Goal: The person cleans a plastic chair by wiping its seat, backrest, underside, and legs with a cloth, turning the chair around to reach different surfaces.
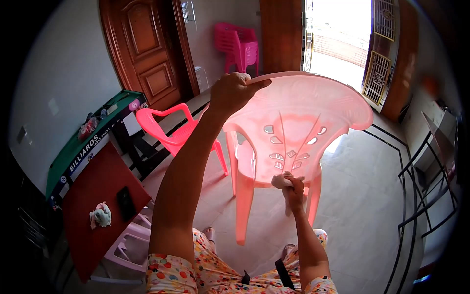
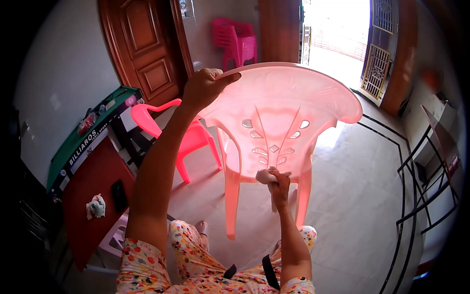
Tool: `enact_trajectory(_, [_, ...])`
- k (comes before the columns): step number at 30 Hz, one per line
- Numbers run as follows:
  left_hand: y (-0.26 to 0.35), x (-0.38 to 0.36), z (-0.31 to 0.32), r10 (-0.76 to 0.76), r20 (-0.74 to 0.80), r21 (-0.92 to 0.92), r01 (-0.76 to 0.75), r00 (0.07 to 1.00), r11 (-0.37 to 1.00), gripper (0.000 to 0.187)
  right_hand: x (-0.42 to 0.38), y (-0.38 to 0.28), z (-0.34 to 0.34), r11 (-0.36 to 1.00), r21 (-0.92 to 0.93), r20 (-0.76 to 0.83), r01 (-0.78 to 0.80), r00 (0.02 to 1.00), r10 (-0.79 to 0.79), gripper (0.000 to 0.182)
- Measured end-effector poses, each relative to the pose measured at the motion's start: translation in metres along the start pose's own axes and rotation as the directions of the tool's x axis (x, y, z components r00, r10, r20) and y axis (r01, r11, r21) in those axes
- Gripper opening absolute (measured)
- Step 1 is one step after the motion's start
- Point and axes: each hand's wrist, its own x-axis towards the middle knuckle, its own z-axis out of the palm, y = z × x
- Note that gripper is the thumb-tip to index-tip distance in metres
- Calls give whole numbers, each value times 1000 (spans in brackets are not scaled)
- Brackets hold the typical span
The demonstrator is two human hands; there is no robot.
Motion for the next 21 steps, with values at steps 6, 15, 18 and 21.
enact_trajectory(6, [-32, -5, -5, 22, 87, -4, -22, 996, 1000, 54, -1, -1, 7, 995, 100, -28, -17, 999, 20, 24])
enact_trajectory(15, [-128, -70, -6, -182, 223, -235, 234, 958, 944, 44, -11, -4, 8, 978, 195, -49, -71, 995, 82, 24])
enact_trajectory(18, [-131, -78, -2, -307, 303, -217, 379, 902, 900, 46, -16, -8, 7, 971, 218, -76, -103, 990, 122, 23])
enact_trajectory(21, [-115, -89, 3, -91, 13, 31, 91, 996, 995, 40, -25, 14, 0, 930, 332, -32, -158, 984, 178, 26])
